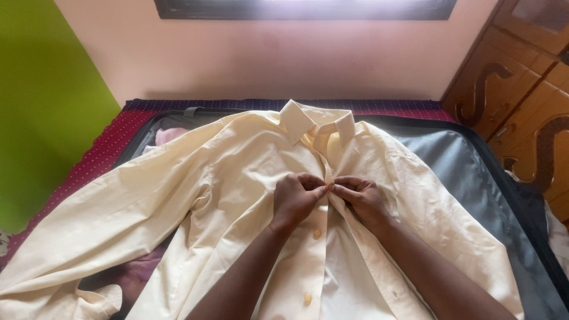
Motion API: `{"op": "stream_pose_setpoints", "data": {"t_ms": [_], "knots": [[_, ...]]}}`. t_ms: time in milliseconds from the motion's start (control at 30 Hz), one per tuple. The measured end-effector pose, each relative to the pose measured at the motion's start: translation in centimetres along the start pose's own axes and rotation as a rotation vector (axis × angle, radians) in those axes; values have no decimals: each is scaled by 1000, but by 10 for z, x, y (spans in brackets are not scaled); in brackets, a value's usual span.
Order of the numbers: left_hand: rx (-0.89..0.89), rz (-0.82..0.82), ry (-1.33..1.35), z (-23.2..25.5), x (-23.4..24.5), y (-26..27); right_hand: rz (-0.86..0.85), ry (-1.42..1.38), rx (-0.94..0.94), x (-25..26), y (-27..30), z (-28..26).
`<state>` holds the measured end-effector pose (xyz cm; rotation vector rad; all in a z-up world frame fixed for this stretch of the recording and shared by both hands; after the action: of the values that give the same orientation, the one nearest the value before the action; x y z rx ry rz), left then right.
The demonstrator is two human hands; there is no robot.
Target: The person rolls up an orange shirt and places it into a suitcase before unfolding and buttoning the collar of a light-colored shirt.
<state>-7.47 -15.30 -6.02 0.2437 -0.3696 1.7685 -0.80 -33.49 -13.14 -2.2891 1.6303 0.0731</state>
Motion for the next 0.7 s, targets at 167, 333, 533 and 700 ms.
{"op": "stream_pose_setpoints", "data": {"t_ms": [167,333,533,700], "knots": [[-43,35,-47,5,0,3,20,-16,2,2,0,2],[-86,77,-69,6,0,6,14,-117,-31,2,1,2],[-83,108,-31,6,4,9,-97,-161,48,-8,2,-13],[-92,122,-96,3,9,4,-99,-20,74,-19,5,-21]]}}
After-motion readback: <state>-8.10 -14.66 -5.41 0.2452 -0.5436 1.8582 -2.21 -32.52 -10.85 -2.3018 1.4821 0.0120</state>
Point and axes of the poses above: each hand's wrist, its own y-axis away from the middle knuckle, its own x-axis out of the back of the hand, z = x × y, the point moved 5 cm from there along -y, towards the middle knuckle, and after that the axes turned 8 degrees about x, right-handed, at the moved point
